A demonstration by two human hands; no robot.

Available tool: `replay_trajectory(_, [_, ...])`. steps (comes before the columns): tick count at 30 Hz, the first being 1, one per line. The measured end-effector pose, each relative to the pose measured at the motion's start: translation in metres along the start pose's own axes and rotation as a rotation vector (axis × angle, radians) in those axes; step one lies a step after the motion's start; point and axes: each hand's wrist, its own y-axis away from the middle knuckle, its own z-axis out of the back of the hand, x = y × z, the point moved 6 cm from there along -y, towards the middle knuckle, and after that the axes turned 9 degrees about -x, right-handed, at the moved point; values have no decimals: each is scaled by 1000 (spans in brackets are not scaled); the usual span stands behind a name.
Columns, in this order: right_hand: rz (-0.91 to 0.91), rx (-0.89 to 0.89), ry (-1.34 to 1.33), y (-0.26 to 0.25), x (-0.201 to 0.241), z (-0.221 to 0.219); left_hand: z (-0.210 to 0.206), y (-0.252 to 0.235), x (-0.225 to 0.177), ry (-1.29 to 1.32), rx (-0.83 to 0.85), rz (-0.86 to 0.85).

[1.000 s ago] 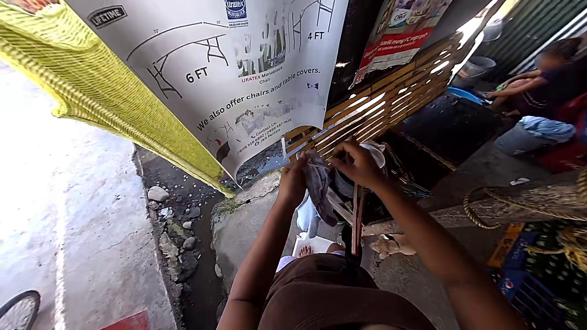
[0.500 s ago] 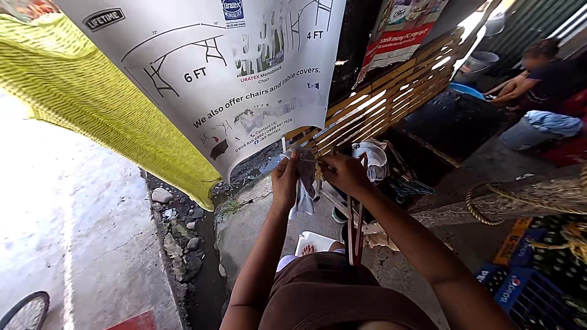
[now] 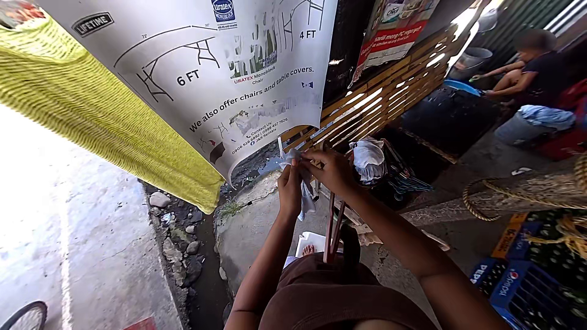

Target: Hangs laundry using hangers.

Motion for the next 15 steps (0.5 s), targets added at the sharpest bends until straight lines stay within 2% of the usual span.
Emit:
replay_trajectory(6, [-148, 73, 30, 7, 2, -13, 4, 1, 8, -14, -45, -23])
replay_trajectory(10, [-175, 74, 74, 15, -4, -17, 6, 4, 13, -3, -51, -12])
replay_trajectory(15, [-211, 189, 91, 27, -18, -24, 10, 7, 15, -43, -68, 16])
